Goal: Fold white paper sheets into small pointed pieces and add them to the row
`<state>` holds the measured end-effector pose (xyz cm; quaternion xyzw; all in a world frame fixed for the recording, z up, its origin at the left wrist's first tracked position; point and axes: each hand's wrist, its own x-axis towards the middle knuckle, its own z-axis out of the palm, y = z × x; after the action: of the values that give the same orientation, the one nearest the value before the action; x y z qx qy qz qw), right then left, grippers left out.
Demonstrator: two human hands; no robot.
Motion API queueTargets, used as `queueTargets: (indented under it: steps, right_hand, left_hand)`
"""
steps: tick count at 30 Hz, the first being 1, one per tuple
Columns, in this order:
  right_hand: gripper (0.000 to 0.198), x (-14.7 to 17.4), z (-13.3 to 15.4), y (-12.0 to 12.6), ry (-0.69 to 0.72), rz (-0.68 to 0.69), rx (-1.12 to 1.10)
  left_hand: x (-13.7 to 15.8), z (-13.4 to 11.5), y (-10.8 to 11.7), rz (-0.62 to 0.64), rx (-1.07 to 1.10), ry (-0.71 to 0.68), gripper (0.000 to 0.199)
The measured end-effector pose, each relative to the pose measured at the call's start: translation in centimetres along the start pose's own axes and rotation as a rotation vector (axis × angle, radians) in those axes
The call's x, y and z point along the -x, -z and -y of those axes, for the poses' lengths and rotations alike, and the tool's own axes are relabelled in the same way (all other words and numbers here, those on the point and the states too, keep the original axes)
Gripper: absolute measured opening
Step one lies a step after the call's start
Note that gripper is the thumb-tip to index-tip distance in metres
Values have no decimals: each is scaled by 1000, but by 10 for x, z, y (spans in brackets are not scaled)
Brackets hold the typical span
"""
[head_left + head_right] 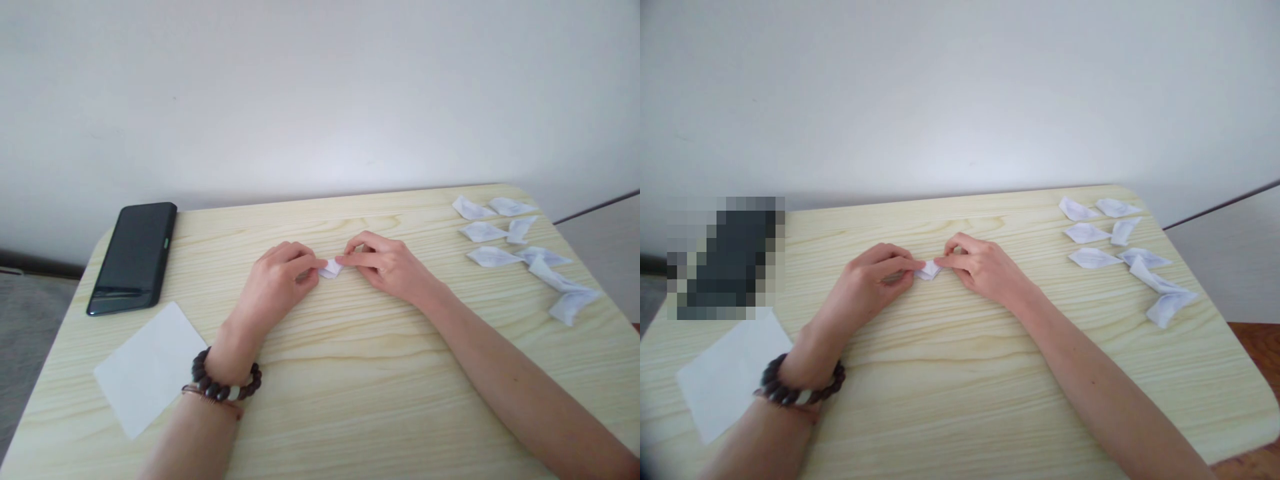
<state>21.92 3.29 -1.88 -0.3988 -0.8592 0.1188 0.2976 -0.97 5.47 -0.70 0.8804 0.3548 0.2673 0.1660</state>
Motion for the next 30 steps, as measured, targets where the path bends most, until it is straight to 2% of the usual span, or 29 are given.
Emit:
queueTargets:
  steps: [6,14,18,25,30]
  right_hand:
    - [30,-2,3,1,-18,9,-10]
    - [21,-3,8,-3,-123,-37,-93]
    - [21,-6,9,-5,-185,-52,-97]
    - [13,-8,6,-3,-174,20,-189]
    - [4,-5,5,-4,-126,-57,-254]
  left_hand:
    - [-2,-8,5,29,-74,14,19]
    - [-5,-11,-3,-3,-107,196,16]
    - [-3,-6,-6,-9,-95,164,13]
    - [-3,-4,-8,-30,-34,72,14]
    - [-3,-7,-7,-50,55,121,22]
